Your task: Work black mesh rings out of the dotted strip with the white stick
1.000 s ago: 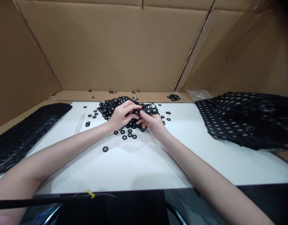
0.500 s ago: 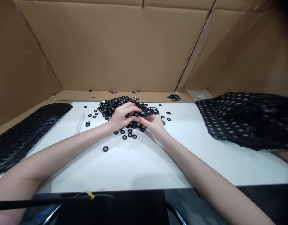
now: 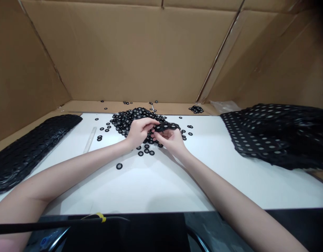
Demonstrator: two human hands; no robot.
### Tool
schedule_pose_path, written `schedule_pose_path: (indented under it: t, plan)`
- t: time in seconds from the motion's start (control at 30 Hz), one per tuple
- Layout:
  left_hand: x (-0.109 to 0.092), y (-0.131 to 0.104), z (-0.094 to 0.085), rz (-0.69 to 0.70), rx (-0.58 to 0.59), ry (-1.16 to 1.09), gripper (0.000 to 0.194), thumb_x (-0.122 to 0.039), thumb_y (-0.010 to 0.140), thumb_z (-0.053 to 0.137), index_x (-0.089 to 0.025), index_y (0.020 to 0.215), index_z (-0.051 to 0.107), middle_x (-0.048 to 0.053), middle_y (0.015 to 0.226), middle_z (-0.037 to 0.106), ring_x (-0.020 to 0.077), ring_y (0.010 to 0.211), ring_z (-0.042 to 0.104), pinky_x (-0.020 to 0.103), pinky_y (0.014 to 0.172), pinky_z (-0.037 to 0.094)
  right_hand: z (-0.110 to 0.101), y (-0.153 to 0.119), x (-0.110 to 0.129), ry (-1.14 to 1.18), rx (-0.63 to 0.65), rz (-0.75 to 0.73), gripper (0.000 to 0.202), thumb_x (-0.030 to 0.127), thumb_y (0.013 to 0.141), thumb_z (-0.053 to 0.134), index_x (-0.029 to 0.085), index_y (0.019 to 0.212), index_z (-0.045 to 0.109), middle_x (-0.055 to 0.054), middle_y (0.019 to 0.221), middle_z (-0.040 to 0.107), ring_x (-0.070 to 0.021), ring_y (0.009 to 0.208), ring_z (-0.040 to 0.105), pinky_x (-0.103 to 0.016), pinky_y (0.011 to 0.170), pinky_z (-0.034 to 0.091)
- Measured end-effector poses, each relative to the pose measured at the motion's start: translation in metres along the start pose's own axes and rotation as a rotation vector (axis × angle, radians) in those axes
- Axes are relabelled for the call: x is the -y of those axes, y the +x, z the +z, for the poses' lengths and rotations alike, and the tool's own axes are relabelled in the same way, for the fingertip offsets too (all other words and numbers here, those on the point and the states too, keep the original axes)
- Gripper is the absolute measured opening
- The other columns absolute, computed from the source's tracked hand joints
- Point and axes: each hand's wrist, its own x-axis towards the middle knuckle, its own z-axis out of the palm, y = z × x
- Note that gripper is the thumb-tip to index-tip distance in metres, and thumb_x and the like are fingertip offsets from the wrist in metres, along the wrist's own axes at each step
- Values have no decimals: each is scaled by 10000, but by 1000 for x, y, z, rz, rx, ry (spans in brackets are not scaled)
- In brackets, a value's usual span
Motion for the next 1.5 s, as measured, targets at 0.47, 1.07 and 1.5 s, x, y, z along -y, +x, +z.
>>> schedule_pose_path:
  t: [0.47,1.07,1.5]
  plan:
    - [-2,0,-5,166,23,134,177,-167,880,525,-154,979,671,60,838,630,148,727,573,249,653,446,-1,-2,12,-18,-103,42,244,370,681,644,129,666,677,-60,593,683,-154,527,602,-255,492,465]
    - [-3,-4,-2,107,56,145,109,-196,865,555,-137,895,641,35,772,627,137,684,571,236,647,437,-1,-3,8,-202,-38,-98,222,329,754,572,148,638,624,-73,647,688,-203,614,662,-287,564,503]
    - [18,22,-7,-432,-220,-321,147,-180,772,535,-128,652,603,1,581,556,89,479,470,184,429,327,3,-6,6,-27,35,-65,217,372,739,654,158,711,665,-75,684,716,-214,631,693,-312,611,563]
